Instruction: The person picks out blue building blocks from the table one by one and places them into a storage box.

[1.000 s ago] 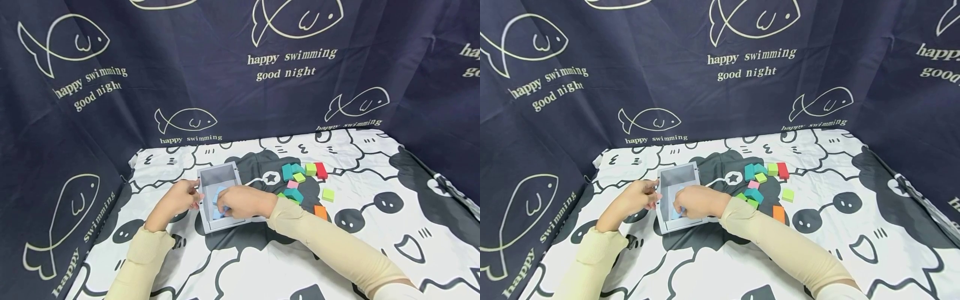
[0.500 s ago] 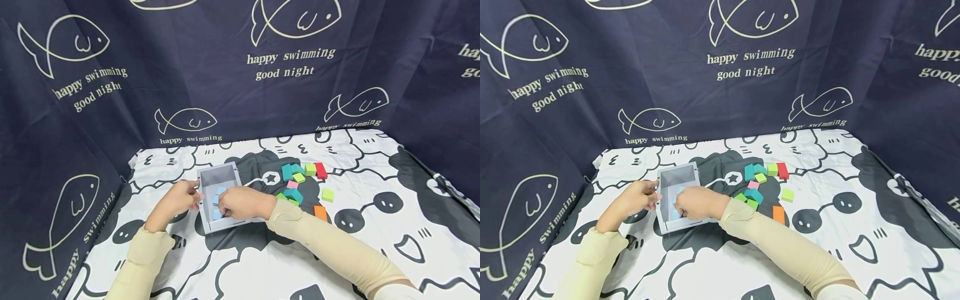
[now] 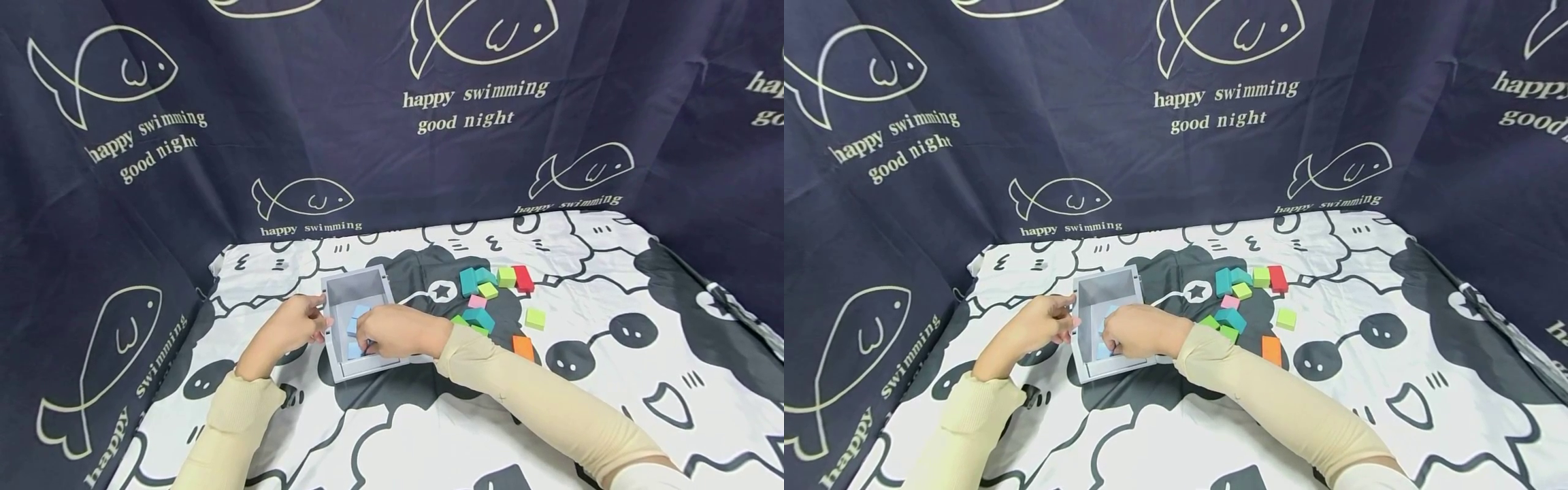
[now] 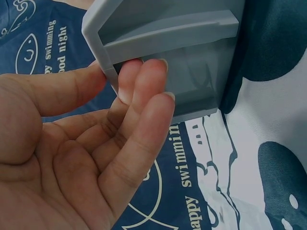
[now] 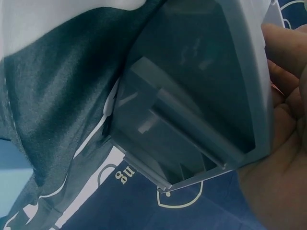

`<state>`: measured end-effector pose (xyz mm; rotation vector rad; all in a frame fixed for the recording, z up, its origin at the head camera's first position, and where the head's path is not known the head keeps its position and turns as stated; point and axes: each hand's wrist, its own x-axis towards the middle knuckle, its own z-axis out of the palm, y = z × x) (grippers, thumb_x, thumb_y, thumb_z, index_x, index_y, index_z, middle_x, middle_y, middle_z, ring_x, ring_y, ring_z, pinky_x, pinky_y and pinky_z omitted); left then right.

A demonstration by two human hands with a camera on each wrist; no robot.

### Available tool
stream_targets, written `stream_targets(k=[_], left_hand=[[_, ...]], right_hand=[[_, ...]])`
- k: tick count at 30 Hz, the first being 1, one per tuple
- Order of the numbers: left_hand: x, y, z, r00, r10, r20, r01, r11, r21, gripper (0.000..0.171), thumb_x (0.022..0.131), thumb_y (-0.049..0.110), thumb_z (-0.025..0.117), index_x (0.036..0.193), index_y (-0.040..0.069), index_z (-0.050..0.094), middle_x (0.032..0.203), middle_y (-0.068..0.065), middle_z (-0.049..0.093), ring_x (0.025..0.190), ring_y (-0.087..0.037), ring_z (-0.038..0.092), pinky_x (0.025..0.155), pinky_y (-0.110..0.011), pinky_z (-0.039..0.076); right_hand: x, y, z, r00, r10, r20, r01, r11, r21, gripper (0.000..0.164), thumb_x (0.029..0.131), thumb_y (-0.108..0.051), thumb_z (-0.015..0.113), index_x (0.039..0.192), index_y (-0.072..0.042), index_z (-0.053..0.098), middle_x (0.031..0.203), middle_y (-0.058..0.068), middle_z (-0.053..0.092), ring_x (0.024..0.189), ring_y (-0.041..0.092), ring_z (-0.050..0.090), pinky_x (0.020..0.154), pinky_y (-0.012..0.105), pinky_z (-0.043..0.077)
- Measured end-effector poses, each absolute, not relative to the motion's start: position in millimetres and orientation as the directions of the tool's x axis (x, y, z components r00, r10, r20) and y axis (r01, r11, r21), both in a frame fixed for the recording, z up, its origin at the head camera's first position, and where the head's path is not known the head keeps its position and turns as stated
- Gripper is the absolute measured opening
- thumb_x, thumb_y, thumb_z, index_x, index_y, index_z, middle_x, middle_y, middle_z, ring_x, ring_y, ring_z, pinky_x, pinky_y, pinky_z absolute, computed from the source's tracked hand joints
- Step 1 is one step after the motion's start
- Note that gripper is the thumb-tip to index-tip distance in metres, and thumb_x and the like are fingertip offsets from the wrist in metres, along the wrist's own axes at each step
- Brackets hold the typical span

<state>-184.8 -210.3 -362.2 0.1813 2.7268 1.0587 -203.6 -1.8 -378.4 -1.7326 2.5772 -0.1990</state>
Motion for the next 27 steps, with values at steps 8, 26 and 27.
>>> stream_targets(k=[8,26,27], left_hand=[[-186,-211,-362,-0.968,0.197,-0.154,0.041,0.732,0.68,0.057,0.086,0.008,0.062,0.134,-0.01,0.038,0.07,-0.004,0.064,0.061,-0.022,0.063,0.054,-0.028,0.048],[-185,-212,-362,-0.967,0.204,-0.15,0.05,0.736,0.675,0.058,0.087,0.01,0.062,0.135,-0.009,0.037,0.064,-0.005,0.061,0.062,-0.028,0.063,0.051,-0.028,0.044],[-185,-212,-362,-0.967,0.204,-0.15,0.049,0.732,0.68,0.058,0.086,0.01,0.062,0.135,-0.009,0.037,0.063,-0.005,0.06,0.062,-0.029,0.063,0.051,-0.028,0.043]], right_hand=[[-208,1,-376,-0.346,-0.934,0.087,-0.913,0.314,-0.26,0.011,0.086,-0.017,0.065,0.094,-0.016,0.071,0.091,-0.012,0.06,0.086,0.003,0.055,0.077,0.014,0.043],[-216,48,-348,-0.451,-0.848,0.277,-0.877,0.364,-0.313,0.021,0.088,-0.024,0.063,0.108,-0.018,0.065,0.118,-0.006,0.054,0.106,0.006,0.051,0.088,0.024,0.042],[-217,51,-347,-0.462,-0.843,0.276,-0.872,0.375,-0.314,0.022,0.087,-0.025,0.063,0.109,-0.018,0.065,0.119,-0.006,0.053,0.107,0.006,0.05,0.088,0.025,0.042]])
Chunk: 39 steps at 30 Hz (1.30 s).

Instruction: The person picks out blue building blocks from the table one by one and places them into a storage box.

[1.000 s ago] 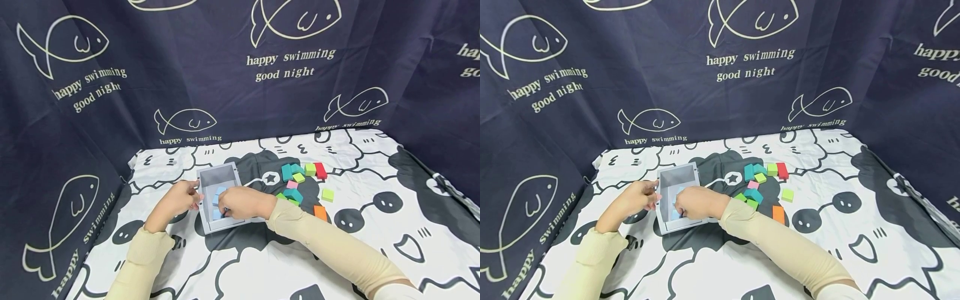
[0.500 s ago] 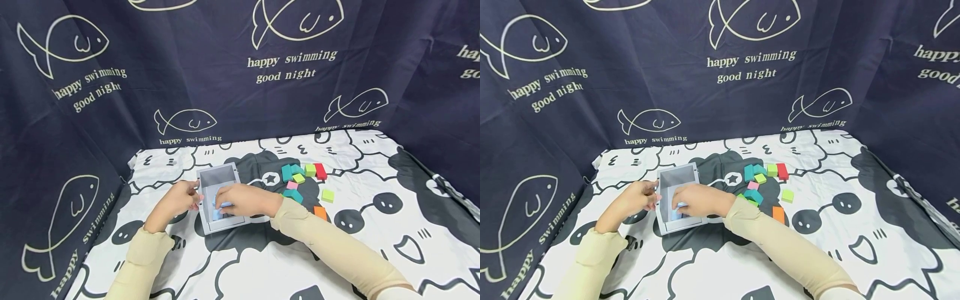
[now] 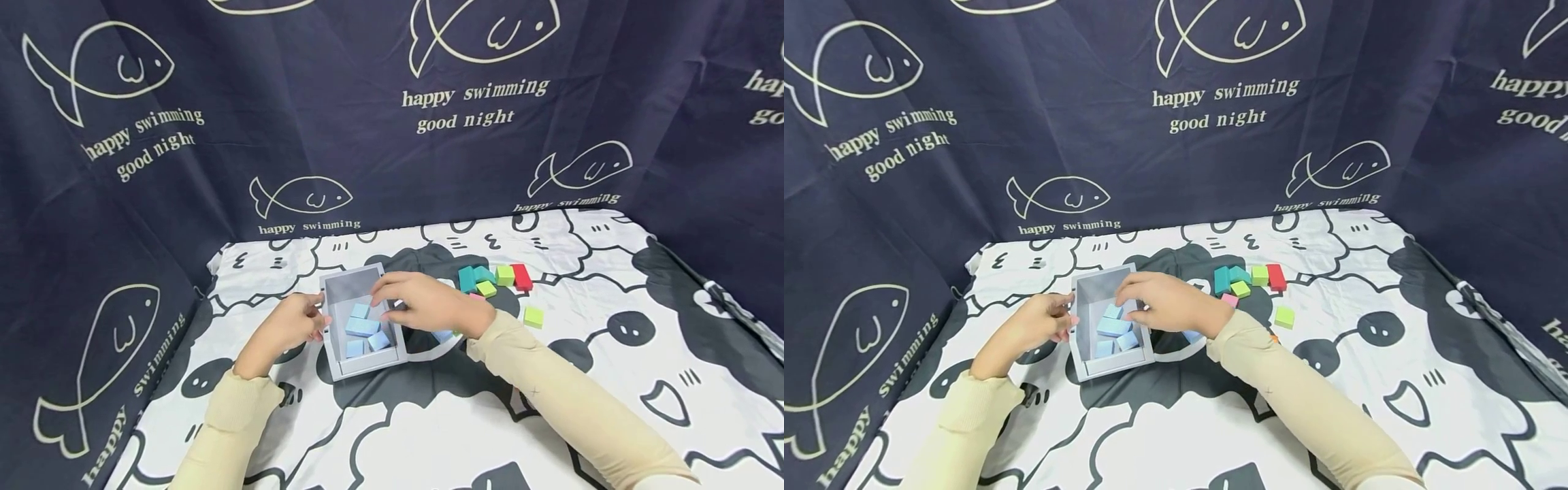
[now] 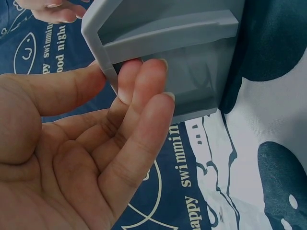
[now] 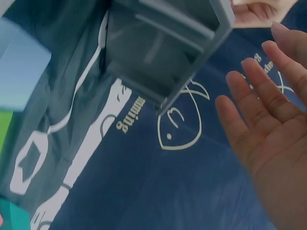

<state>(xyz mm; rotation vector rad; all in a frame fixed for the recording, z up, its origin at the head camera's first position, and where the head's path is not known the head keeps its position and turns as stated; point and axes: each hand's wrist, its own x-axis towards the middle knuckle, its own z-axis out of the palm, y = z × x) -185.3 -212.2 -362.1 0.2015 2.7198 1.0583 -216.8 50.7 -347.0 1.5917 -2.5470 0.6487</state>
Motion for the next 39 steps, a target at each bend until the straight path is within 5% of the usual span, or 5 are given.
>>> stream_targets(k=[13,22,39], left_hand=[[-186,-211,-363,-0.968,0.2,-0.155,0.044,0.737,0.674,0.057,0.087,0.01,0.062,0.135,-0.009,0.037,0.064,-0.005,0.061,0.061,-0.027,0.062,0.052,-0.028,0.045],[-185,-210,-363,-0.966,0.206,-0.158,0.044,0.729,0.684,0.057,0.087,0.01,0.061,0.135,-0.009,0.036,0.064,-0.006,0.061,0.061,-0.028,0.063,0.053,-0.029,0.046],[-185,-212,-365,-0.966,0.22,-0.136,0.064,0.711,0.701,0.057,0.086,0.007,0.061,0.134,-0.011,0.037,0.059,-0.007,0.058,0.06,-0.031,0.062,0.047,-0.027,0.04]], right_hand=[[-219,81,-352,-0.609,-0.776,0.166,-0.774,0.537,-0.335,0.022,0.085,-0.027,0.066,0.106,-0.021,0.065,0.109,-0.012,0.053,0.092,0.002,0.053,0.08,0.023,0.045],[-222,91,-365,-0.623,-0.768,0.148,-0.76,0.549,-0.349,0.023,0.083,-0.024,0.069,0.105,-0.018,0.065,0.108,-0.007,0.055,0.096,0.015,0.058,0.081,0.028,0.046],[-224,100,-385,-0.625,-0.779,0.049,-0.738,0.57,-0.362,0.029,0.077,-0.015,0.072,0.105,-0.012,0.067,0.104,-0.003,0.058,0.1,0.016,0.054,0.085,0.032,0.044]])
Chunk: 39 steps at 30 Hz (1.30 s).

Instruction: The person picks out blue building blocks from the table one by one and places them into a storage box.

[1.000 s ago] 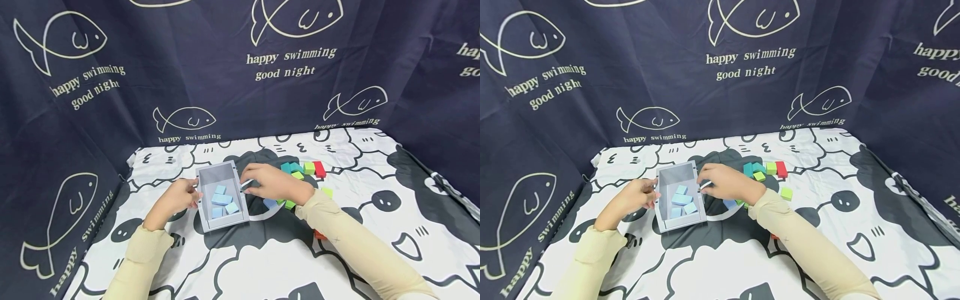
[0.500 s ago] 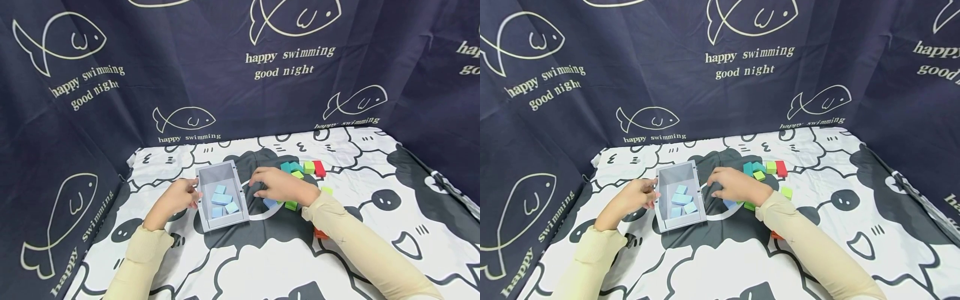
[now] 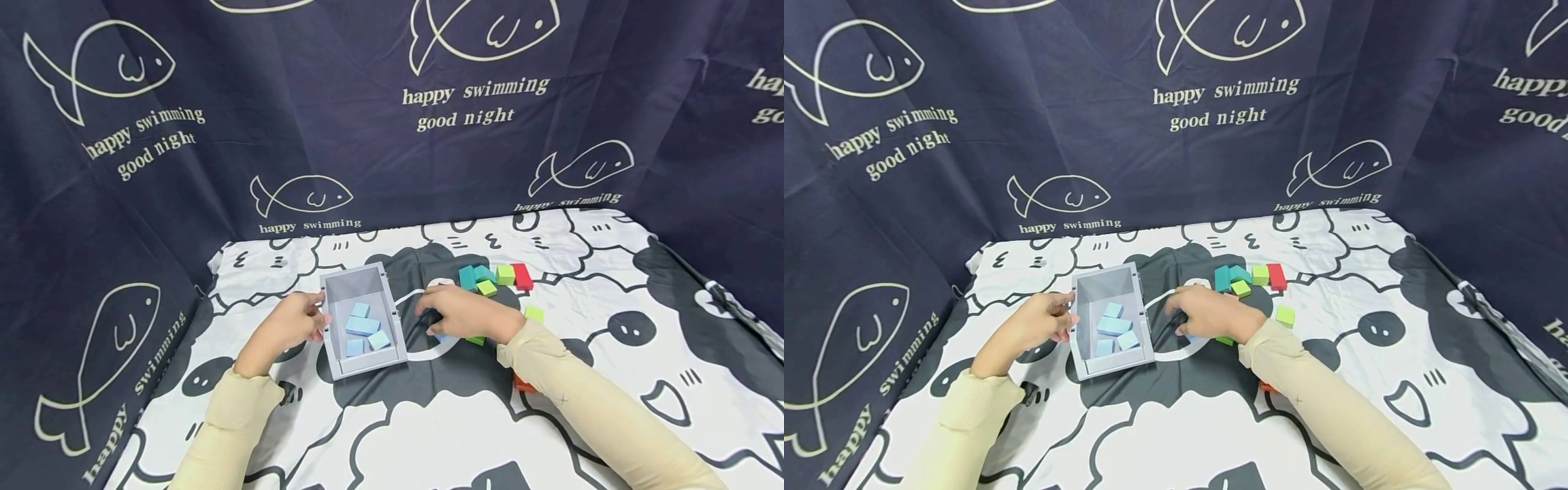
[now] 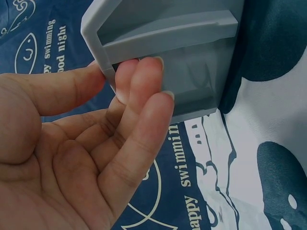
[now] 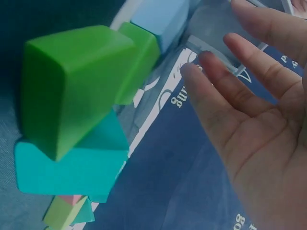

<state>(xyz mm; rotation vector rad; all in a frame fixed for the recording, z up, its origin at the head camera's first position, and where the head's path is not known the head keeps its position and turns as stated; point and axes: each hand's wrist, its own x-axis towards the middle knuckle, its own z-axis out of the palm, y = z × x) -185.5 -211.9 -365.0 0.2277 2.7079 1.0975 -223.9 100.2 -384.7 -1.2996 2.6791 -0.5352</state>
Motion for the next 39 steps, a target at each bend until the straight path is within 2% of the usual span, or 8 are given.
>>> stream_targets(k=[4,10,20,39], left_hand=[[-186,-212,-365,-0.966,0.217,-0.14,0.06,0.715,0.696,0.057,0.086,0.008,0.061,0.135,-0.01,0.036,0.06,-0.006,0.059,0.061,-0.031,0.062,0.048,-0.027,0.042],[-187,-212,-364,-0.967,0.203,-0.151,0.046,0.726,0.687,0.057,0.086,0.008,0.062,0.135,-0.01,0.036,0.064,-0.004,0.061,0.061,-0.028,0.063,0.053,-0.028,0.048],[-186,-213,-365,-0.966,0.215,-0.146,0.052,0.711,0.701,0.058,0.086,0.009,0.061,0.135,-0.009,0.036,0.061,-0.006,0.059,0.061,-0.031,0.062,0.048,-0.028,0.042],[-185,-212,-365,-0.966,0.213,-0.146,0.045,0.695,0.718,0.058,0.086,0.007,0.062,0.135,-0.01,0.036,0.062,-0.006,0.059,0.062,-0.032,0.062,0.051,-0.028,0.044]], right_hand=[[-223,99,-389,-0.637,-0.77,0.017,-0.725,0.592,-0.351,0.03,0.075,-0.013,0.072,0.105,-0.014,0.067,0.104,-0.005,0.058,0.099,0.016,0.055,0.082,0.032,0.045],[-223,99,-395,-0.615,-0.788,0.023,-0.745,0.571,-0.346,0.034,0.07,-0.006,0.074,0.104,-0.01,0.068,0.102,-0.001,0.06,0.095,0.016,0.056,0.082,0.032,0.046],[-222,103,-398,-0.591,-0.805,0.044,-0.769,0.547,-0.333,0.036,0.067,-0.001,0.073,0.102,-0.007,0.068,0.101,0.002,0.059,0.093,0.017,0.056,0.08,0.031,0.046],[-221,106,-403,-0.61,-0.791,0.04,-0.75,0.56,-0.351,0.033,0.065,0.003,0.072,0.096,-0.008,0.07,0.093,0.0,0.06,0.086,0.014,0.054,0.076,0.028,0.047]])
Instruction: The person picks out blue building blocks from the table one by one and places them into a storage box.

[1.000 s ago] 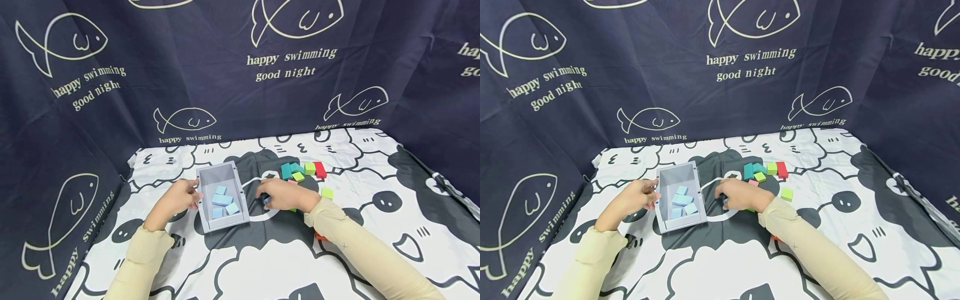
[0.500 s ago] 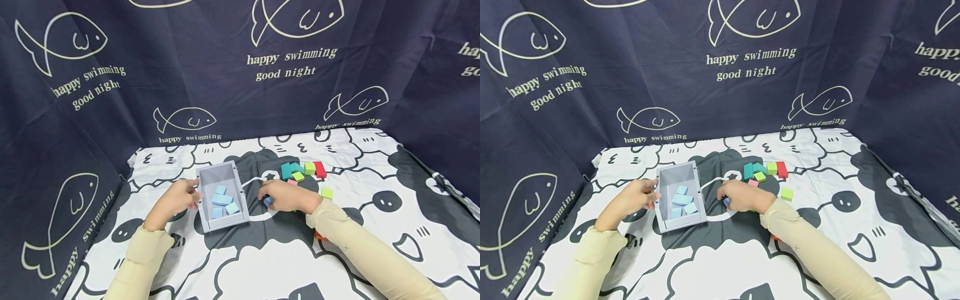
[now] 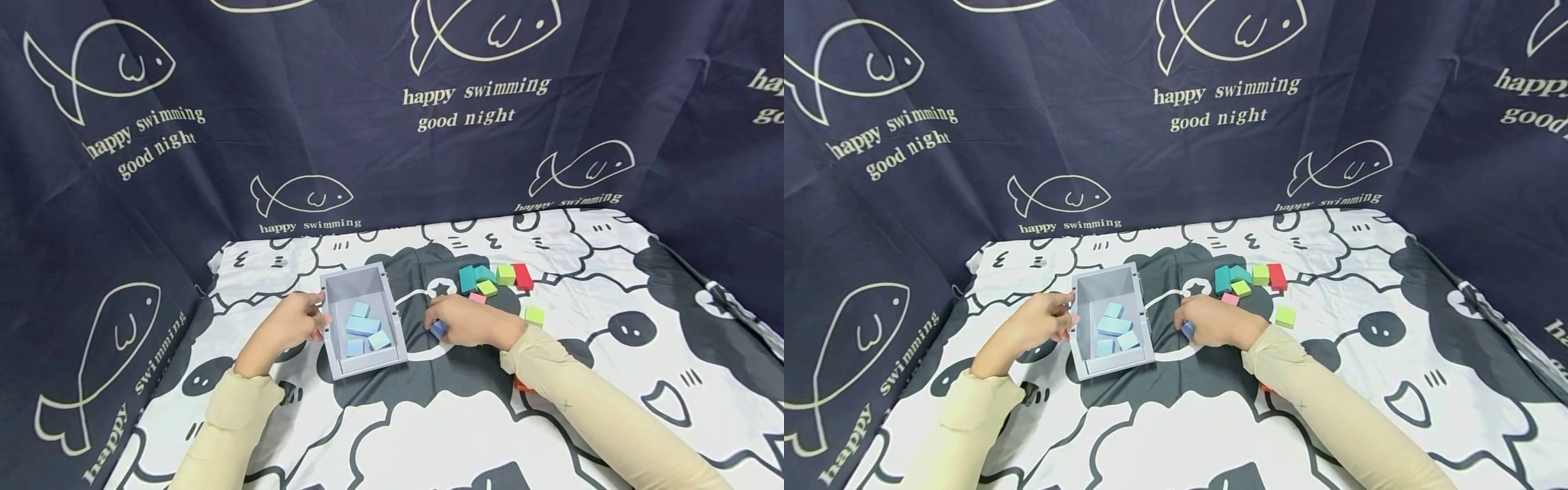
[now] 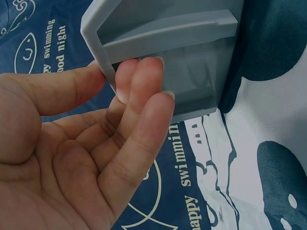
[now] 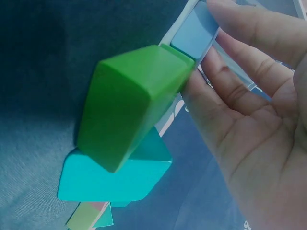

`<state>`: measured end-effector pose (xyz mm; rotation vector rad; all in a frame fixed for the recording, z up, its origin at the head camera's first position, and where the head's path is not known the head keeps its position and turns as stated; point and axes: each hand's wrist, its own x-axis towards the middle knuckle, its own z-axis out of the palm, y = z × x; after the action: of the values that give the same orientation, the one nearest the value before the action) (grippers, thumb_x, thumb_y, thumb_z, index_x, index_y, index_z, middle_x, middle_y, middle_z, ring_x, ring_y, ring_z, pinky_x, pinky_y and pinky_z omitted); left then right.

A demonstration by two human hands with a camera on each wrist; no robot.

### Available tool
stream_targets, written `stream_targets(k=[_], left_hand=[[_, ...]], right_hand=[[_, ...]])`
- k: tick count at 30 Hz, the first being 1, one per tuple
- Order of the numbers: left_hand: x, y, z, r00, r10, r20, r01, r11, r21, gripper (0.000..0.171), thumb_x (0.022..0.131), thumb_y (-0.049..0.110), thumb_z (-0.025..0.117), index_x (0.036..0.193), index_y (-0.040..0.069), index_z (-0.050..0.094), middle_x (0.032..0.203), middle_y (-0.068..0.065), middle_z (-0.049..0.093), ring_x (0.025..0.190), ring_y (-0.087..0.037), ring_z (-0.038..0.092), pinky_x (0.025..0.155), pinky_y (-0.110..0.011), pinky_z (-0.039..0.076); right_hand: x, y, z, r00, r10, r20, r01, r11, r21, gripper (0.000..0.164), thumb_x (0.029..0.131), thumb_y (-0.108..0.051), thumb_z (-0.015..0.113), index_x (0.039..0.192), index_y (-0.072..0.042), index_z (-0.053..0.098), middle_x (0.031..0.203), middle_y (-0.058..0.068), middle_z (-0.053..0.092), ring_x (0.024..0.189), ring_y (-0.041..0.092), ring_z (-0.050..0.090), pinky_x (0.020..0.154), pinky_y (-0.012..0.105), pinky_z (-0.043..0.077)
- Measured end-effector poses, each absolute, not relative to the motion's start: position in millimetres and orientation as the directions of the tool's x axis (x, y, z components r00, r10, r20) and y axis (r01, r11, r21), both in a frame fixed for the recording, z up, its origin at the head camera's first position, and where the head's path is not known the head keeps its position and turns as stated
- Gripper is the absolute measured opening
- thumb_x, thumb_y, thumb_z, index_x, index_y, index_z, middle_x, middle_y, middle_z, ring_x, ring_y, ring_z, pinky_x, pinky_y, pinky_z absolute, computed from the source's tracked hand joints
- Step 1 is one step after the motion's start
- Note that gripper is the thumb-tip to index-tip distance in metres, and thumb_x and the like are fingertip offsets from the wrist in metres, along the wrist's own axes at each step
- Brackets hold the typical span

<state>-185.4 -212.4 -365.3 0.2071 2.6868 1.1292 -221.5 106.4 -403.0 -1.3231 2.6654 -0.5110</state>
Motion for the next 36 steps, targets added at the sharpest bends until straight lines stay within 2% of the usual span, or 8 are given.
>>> stream_targets(k=[30,36], left_hand=[[-185,-213,-365,-0.965,0.224,-0.135,0.055,0.681,0.73,0.057,0.085,0.005,0.061,0.134,-0.011,0.036,0.06,-0.008,0.057,0.059,-0.032,0.061,0.05,-0.027,0.041],[-185,-212,-365,-0.965,0.217,-0.147,0.048,0.697,0.715,0.058,0.086,0.006,0.061,0.135,-0.01,0.036,0.062,-0.007,0.059,0.06,-0.03,0.062,0.052,-0.028,0.044]], right_hand=[[-223,107,-398,-0.622,-0.781,0.057,-0.742,0.565,-0.362,0.032,0.068,0.001,0.075,0.098,-0.008,0.069,0.095,-0.001,0.061,0.087,0.015,0.057,0.077,0.028,0.047],[-223,108,-393,-0.638,-0.768,0.058,-0.731,0.58,-0.36,0.031,0.069,-0.002,0.076,0.098,-0.01,0.069,0.095,-0.002,0.06,0.085,0.014,0.057,0.075,0.027,0.048]])
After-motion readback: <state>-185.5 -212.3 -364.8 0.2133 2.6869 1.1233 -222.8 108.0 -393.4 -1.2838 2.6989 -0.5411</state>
